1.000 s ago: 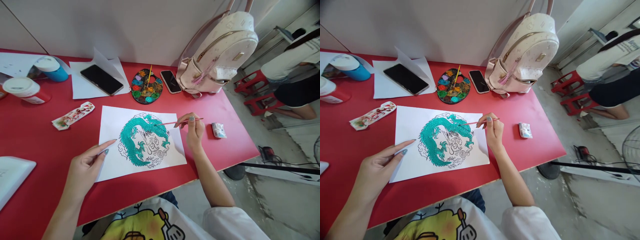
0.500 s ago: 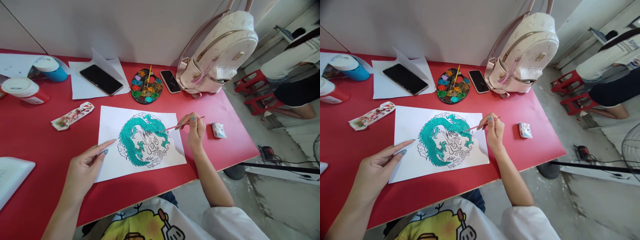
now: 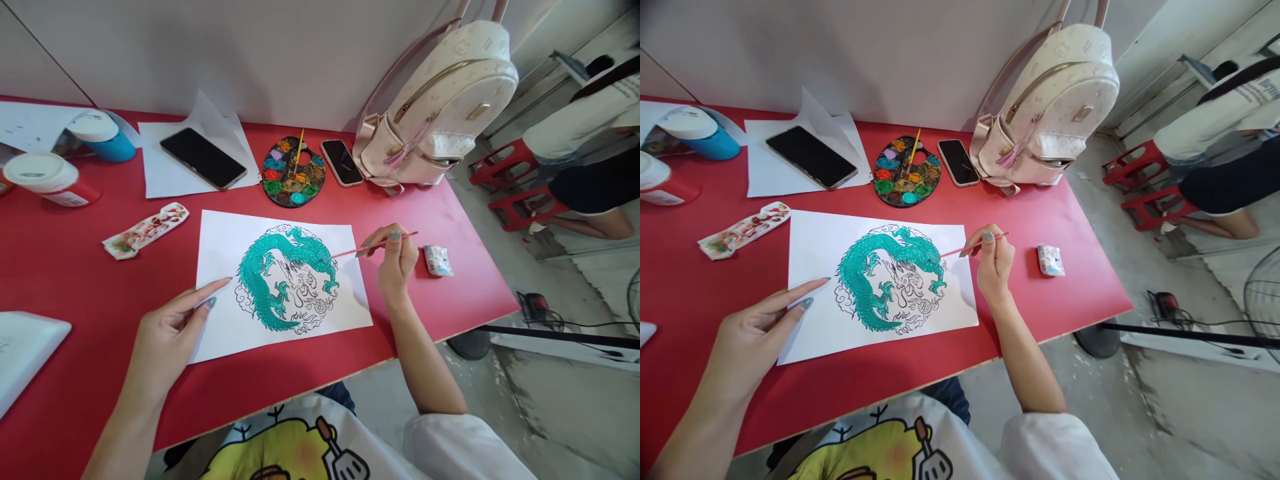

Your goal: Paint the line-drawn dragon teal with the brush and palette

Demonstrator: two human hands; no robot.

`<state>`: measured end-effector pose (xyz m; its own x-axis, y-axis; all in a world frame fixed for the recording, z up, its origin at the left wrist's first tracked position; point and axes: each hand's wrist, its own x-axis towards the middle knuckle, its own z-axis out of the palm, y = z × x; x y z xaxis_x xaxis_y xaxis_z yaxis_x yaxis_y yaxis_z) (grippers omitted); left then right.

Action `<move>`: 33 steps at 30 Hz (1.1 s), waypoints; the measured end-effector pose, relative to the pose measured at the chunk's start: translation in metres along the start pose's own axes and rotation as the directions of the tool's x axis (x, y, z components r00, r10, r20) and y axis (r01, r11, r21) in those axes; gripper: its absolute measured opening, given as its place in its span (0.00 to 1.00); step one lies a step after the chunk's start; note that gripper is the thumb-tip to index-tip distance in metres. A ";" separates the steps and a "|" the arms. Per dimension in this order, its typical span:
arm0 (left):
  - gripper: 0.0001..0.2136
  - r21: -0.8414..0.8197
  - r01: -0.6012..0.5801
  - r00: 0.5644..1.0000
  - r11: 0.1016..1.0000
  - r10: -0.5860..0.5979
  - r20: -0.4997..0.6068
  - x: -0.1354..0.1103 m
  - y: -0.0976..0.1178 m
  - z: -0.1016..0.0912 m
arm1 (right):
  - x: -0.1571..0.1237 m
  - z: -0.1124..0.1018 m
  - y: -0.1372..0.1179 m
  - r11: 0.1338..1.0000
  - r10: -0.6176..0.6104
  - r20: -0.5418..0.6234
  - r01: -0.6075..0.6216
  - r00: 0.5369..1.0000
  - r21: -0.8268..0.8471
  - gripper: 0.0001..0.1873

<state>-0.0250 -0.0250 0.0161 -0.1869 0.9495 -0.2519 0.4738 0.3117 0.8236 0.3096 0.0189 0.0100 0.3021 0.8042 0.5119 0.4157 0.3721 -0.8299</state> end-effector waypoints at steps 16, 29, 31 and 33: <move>0.22 0.007 -0.026 1.000 1.000 0.026 -0.012 0.001 -0.002 0.000 | -0.001 0.001 0.001 0.999 0.034 -0.011 -0.034 0.999 0.006 0.30; 0.23 -0.064 0.018 1.000 0.998 -0.017 0.015 0.001 -0.004 -0.002 | 0.001 -0.001 0.000 0.997 0.071 -0.158 -0.065 0.985 0.040 0.27; 0.24 -0.080 0.040 0.999 0.996 -0.040 0.009 0.000 -0.002 -0.003 | 0.001 -0.002 0.000 0.998 0.057 -0.143 -0.051 0.988 0.044 0.28; 0.26 -0.093 0.064 0.998 0.994 -0.064 -0.004 -0.003 0.000 -0.004 | 0.002 -0.002 0.000 0.999 0.041 -0.136 -0.036 0.990 0.040 0.28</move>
<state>-0.0280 -0.0277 0.0191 -0.2205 0.9274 -0.3021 0.3790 0.3669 0.8496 0.3120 0.0194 0.0119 0.4326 0.7486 0.5025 0.3696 0.3612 -0.8561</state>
